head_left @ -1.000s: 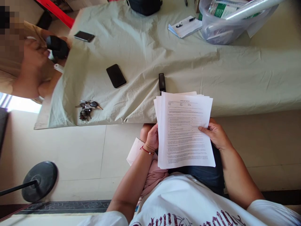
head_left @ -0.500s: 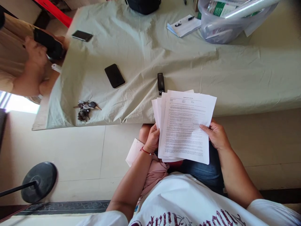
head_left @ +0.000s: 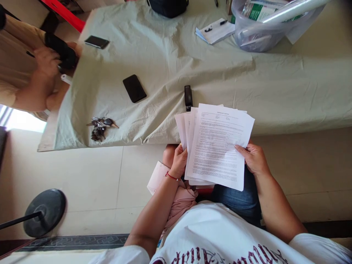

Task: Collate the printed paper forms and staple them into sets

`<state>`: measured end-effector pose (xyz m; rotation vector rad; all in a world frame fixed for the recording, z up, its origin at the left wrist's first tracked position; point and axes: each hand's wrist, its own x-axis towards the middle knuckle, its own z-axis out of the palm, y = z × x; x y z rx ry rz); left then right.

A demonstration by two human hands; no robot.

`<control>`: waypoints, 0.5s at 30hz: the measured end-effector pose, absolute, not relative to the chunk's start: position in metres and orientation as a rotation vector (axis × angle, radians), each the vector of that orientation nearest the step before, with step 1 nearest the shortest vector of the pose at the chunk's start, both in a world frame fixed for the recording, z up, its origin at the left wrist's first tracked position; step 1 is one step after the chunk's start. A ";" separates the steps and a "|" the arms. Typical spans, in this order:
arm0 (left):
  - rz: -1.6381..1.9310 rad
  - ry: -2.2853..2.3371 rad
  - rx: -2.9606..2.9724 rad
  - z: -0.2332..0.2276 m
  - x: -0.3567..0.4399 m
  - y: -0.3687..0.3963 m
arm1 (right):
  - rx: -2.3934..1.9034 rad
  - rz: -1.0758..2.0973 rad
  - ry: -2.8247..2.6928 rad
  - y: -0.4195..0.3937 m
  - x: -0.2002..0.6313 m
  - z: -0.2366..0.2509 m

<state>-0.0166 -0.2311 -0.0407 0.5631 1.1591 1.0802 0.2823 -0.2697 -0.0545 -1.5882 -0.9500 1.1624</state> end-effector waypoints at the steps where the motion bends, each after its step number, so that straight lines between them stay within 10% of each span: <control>1: 1.086 1.165 0.575 -0.041 -0.016 -0.232 | -1.586 1.157 -0.952 -0.270 0.283 -0.055; 15: 1.051 1.134 0.498 -0.045 -0.019 -0.230 | -1.461 1.391 -0.634 -0.270 0.286 -0.029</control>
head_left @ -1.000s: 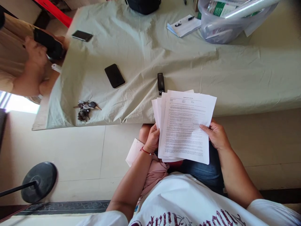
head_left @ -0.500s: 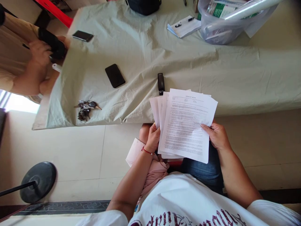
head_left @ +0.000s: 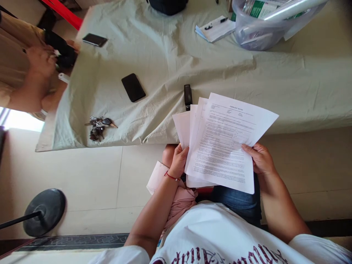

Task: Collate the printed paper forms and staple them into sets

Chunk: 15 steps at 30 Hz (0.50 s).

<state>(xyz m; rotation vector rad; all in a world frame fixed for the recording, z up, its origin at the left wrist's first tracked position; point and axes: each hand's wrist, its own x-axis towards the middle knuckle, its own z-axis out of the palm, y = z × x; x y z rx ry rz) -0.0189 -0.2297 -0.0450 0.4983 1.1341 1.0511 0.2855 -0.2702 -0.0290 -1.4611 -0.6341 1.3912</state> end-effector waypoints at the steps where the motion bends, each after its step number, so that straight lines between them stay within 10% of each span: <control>1: 1.055 1.131 0.482 -0.046 -0.019 -0.229 | -1.457 1.406 -0.620 -0.271 0.289 -0.028; 15: 1.086 1.166 0.413 -0.052 -0.022 -0.226 | -1.572 1.426 -0.665 -0.280 0.320 -0.038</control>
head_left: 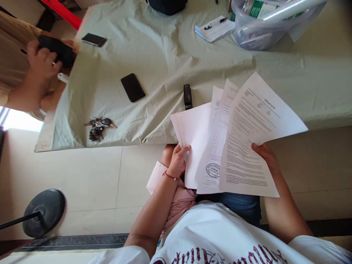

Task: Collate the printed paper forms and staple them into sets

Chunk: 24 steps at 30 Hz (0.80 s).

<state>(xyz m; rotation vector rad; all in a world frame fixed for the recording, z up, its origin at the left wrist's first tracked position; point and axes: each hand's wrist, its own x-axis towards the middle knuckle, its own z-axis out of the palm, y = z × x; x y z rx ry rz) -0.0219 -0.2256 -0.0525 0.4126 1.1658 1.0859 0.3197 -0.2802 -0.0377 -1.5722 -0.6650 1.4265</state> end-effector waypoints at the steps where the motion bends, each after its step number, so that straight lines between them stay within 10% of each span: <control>1: 1.077 1.153 0.402 -0.052 -0.022 -0.226 | -1.568 1.439 -0.626 -0.279 0.318 -0.036; 24: 1.025 1.079 0.481 -0.049 -0.023 -0.228 | -1.514 1.343 -0.599 -0.269 0.280 -0.029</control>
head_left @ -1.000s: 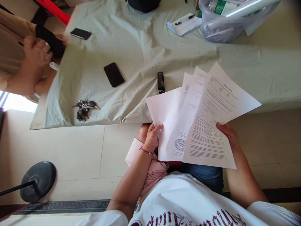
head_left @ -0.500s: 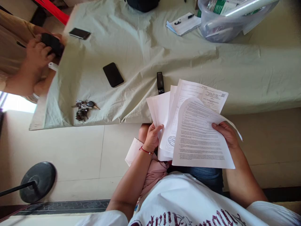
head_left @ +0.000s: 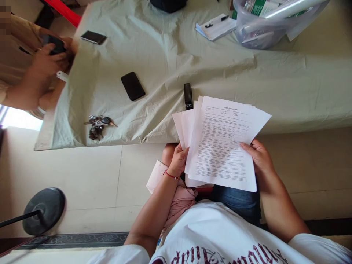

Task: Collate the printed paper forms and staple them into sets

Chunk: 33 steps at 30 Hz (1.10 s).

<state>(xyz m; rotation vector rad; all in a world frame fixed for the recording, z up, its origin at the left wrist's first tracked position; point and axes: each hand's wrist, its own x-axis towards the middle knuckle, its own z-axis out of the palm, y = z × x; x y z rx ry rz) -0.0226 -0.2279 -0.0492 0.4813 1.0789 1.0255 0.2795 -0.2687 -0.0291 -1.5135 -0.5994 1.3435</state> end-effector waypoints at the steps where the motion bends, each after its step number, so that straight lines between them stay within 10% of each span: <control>1: 1.009 1.079 0.500 -0.047 -0.023 -0.228 | -1.524 1.299 -0.632 -0.269 0.276 -0.033; 33: 1.020 1.092 0.398 -0.049 -0.023 -0.226 | -1.516 1.296 -0.762 -0.267 0.281 -0.046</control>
